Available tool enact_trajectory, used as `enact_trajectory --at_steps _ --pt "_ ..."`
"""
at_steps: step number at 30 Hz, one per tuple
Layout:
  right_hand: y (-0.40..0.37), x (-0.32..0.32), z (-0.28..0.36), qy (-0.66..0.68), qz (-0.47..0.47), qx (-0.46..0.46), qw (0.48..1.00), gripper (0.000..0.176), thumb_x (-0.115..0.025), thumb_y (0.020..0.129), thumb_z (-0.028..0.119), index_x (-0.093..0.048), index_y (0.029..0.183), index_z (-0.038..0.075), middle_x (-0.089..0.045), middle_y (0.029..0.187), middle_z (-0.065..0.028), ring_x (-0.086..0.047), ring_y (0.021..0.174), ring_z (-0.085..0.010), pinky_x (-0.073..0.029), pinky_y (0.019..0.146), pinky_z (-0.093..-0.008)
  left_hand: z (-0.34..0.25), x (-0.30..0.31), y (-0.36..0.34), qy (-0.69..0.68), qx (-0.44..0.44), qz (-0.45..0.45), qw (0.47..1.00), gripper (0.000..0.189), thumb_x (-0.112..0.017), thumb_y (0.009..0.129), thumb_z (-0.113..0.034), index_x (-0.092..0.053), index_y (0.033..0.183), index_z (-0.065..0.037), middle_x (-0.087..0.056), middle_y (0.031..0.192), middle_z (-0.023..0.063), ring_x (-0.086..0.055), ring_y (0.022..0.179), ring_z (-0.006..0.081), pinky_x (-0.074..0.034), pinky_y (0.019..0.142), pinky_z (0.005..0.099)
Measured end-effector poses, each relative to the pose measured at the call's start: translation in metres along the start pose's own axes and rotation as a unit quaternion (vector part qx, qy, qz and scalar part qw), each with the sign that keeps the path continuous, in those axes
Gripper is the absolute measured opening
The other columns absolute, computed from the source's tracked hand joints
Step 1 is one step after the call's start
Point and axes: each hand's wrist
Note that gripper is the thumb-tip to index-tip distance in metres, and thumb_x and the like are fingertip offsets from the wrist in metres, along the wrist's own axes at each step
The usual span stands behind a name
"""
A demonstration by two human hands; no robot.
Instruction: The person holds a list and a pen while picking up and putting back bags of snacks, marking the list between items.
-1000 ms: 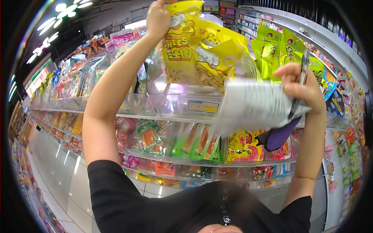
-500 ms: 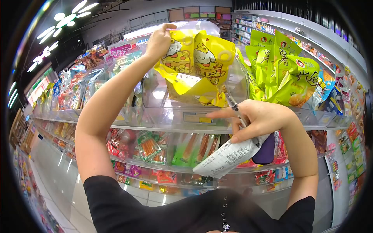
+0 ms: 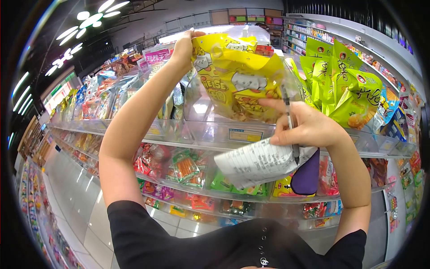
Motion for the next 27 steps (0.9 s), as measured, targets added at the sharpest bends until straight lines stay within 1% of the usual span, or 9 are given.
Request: enact_trajectory --at_steps 3,9,12,13,17,20,21,24,27 --pt "0.003 0.001 0.0 0.065 -0.047 -0.012 0.997 0.078 -0.071 0.073 0.008 -0.029 0.137 -0.009 -0.064 0.072 -0.001 -0.058 0.07 -0.0066 -0.043 0.072 -0.0223 0.0 0.007 0.003 0.023 0.005 0.027 0.999 0.044 -0.035 0.096 -0.039 -0.059 0.105 -0.003 -0.062 0.093 0.0106 -0.057 0.088 0.0182 -0.044 0.079 0.0302" --pt "0.01 0.012 0.007 0.135 -0.065 -0.037 0.988 0.09 -0.072 0.072 0.007 -0.016 0.14 -0.01 -0.063 0.072 -0.0009 -0.057 0.066 -0.0067 -0.043 0.067 -0.0208 -0.016 0.014 -0.008 0.076 -0.019 0.266 0.961 0.054 -0.044 0.09 -0.056 -0.058 0.11 -0.008 -0.059 0.109 0.007 -0.057 0.095 0.0206 -0.043 0.086 0.0347" --pt "0.013 0.016 0.01 0.144 -0.071 -0.036 0.986 0.093 -0.072 0.072 0.008 -0.013 0.141 -0.01 -0.061 0.072 -0.0004 -0.056 0.065 -0.0067 -0.043 0.063 -0.0203 -0.028 0.018 -0.009 0.473 -0.234 0.265 0.807 0.055 -0.051 0.085 -0.058 -0.057 0.111 -0.01 -0.055 0.118 0.008 -0.054 0.107 0.0224 -0.041 0.094 0.0378" --pt "0.013 0.017 0.01 0.14 -0.074 -0.035 0.987 0.093 -0.072 0.072 0.008 -0.013 0.141 -0.01 -0.061 0.071 -0.0002 -0.056 0.064 -0.0066 -0.043 0.062 -0.0201 -0.028 0.016 -0.002 0.453 -0.232 0.282 0.813 0.055 -0.058 0.082 -0.056 -0.057 0.111 -0.01 -0.055 0.12 0.0092 -0.049 0.116 0.0232 -0.038 0.099 0.0377" --pt "0.011 0.015 0.011 0.134 -0.072 -0.044 0.987 0.094 -0.073 0.073 0.009 -0.012 0.141 -0.01 -0.059 0.07 0.0002 -0.055 0.064 -0.0063 -0.042 0.061 -0.0195 -0.059 -0.012 -0.007 0.556 -0.426 0.282 0.656 0.043 -0.061 0.079 -0.039 -0.059 0.112 -0.012 -0.058 0.112 0.0102 -0.053 0.108 0.025 -0.038 0.097 0.0392" --pt "0.012 0.016 0.007 0.133 -0.069 -0.039 0.988 0.094 -0.073 0.073 0.01 -0.011 0.141 -0.011 -0.059 0.07 0.0002 -0.055 0.063 -0.0061 -0.042 0.061 -0.0194 -0.077 -0.035 -0.021 0.622 -0.301 0.327 0.644 0.038 -0.056 0.081 -0.037 -0.062 0.108 -0.01 -0.057 0.101 0.0088 -0.054 0.098 0.0234 -0.039 0.093 0.038" --pt "0.012 0.016 0.007 0.134 -0.069 -0.044 0.988 0.094 -0.073 0.073 0.011 -0.011 0.141 -0.011 -0.059 0.069 0.0003 -0.054 0.063 -0.006 -0.041 0.061 -0.0193 -0.068 -0.032 -0.014 0.643 -0.398 0.301 0.581 0.042 -0.047 0.087 -0.043 -0.064 0.106 -0.009 -0.054 0.094 0.0072 -0.053 0.089 0.0209 -0.041 0.088 0.0354" --pt "0.011 0.015 0.009 0.132 -0.074 -0.045 0.987 0.094 -0.073 0.073 0.011 -0.011 0.14 -0.012 -0.059 0.069 -0.0001 -0.054 0.063 -0.006 -0.041 0.061 -0.0191 -0.063 -0.032 -0.008 0.551 -0.289 0.341 0.705 0.053 -0.039 0.089 -0.053 -0.064 0.108 -0.01 -0.053 0.097 0.0072 -0.052 0.087 0.0221 -0.043 0.085 0.0354" --pt "0.011 0.011 0.012 0.118 -0.09 -0.041 0.988 0.094 -0.073 0.073 0.012 -0.012 0.14 -0.012 -0.059 0.07 -0.0007 -0.054 0.063 -0.0061 -0.041 0.061 -0.0193 -0.063 -0.027 -0.012 0.519 -0.273 0.351 0.73 0.069 -0.041 0.081 -0.068 -0.064 0.109 -0.01 -0.051 0.093 0.0087 -0.052 0.089 0.0263 -0.043 0.083 0.0401"
Point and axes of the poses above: each hand's wrist, its own y-axis towards the middle knuckle, its own x-axis out of the back of the hand, z = x × y
